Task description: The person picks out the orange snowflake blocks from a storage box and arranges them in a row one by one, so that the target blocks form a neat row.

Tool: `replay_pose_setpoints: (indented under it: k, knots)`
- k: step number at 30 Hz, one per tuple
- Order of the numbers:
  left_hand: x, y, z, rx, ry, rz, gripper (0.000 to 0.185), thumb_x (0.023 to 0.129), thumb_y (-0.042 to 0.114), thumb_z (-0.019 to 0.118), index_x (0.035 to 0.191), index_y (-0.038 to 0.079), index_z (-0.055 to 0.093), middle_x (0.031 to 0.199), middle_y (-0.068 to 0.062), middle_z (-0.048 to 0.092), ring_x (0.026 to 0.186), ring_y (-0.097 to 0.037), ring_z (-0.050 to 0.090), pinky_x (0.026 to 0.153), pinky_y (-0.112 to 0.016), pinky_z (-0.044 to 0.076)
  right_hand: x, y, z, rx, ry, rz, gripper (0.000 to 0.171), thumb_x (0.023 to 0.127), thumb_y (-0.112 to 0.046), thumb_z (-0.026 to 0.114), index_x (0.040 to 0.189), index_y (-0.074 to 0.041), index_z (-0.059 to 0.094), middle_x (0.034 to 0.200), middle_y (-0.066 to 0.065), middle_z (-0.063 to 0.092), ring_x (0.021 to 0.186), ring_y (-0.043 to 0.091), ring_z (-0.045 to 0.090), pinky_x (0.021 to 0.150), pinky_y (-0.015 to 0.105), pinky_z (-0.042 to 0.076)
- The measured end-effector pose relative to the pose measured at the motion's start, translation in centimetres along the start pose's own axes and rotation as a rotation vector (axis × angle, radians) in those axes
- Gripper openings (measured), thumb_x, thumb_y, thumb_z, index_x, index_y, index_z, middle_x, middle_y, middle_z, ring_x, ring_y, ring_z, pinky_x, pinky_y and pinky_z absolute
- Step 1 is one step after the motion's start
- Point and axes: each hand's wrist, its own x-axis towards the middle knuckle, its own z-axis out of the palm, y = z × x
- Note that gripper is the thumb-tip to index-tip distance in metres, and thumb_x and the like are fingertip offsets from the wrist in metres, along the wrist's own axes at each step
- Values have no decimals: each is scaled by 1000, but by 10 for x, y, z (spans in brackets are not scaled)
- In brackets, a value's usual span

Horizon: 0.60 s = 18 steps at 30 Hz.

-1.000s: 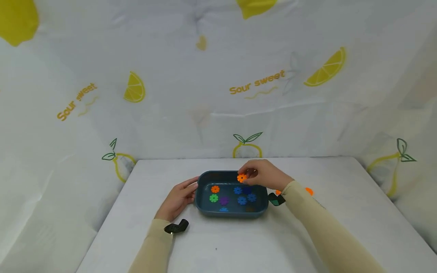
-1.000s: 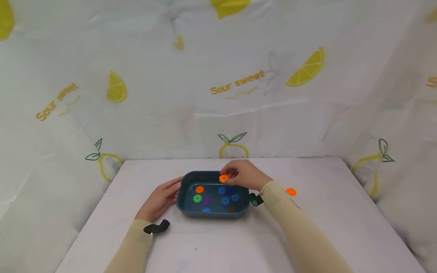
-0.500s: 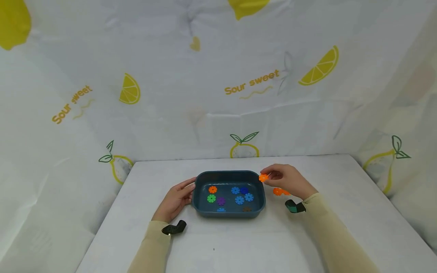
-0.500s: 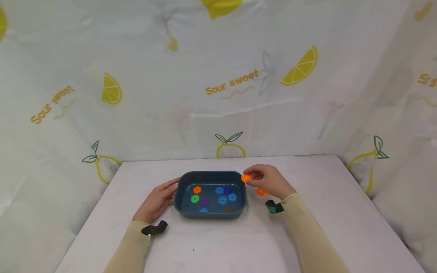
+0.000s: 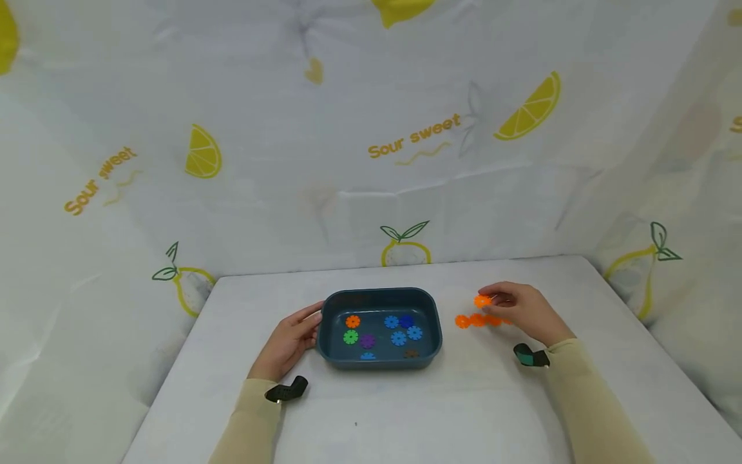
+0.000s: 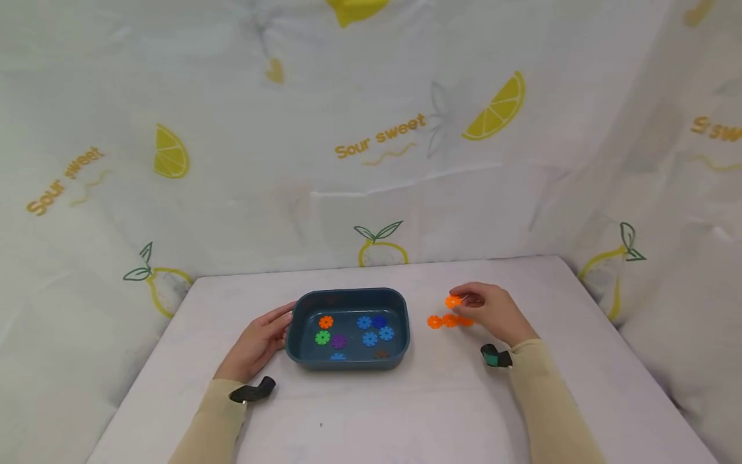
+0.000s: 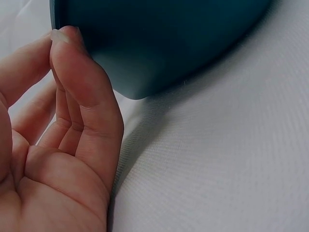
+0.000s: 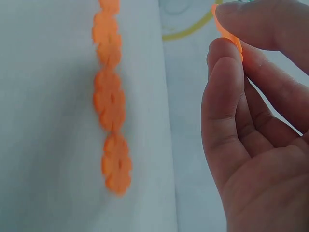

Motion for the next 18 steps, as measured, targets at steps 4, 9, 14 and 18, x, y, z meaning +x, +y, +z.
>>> replay_pose_setpoints:
  k: [4, 9, 14, 18]
  knots:
    - [0, 0, 0, -1, -3, 2, 51, 107, 32, 71, 155, 19, 59, 100, -2, 67, 86, -14, 61, 75, -24, 56, -10, 14, -10, -10, 24, 29, 37, 99, -39, 81, 133, -25, 76, 120, 2, 76, 103, 9, 68, 88, 23, 55]
    - [1, -2, -1, -4, -4, -3, 53, 106, 33, 72, 155, 20, 59, 100, -2, 67, 86, -14, 61, 74, -24, 55, -20, 29, -21, -34, 52, 44, 37, 101, -36, 79, 135, -22, 75, 121, 4, 76, 101, 3, 67, 86, 21, 55]
    - [1, -4, -1, 2, -18, -4, 55, 106, 35, 72, 156, 20, 58, 101, -2, 66, 87, -12, 60, 75, -23, 55, -27, 38, -28, -58, 61, 70, 40, 102, -36, 78, 137, -18, 73, 123, 7, 75, 100, 3, 65, 84, 22, 55]
    - [0, -3, -1, 16, -14, 2, 54, 107, 35, 70, 158, 19, 56, 101, -1, 66, 87, -12, 61, 75, -23, 56, -27, 42, -30, -63, 61, 71, 41, 102, -36, 78, 138, -17, 73, 123, 9, 74, 103, 10, 66, 84, 22, 55]
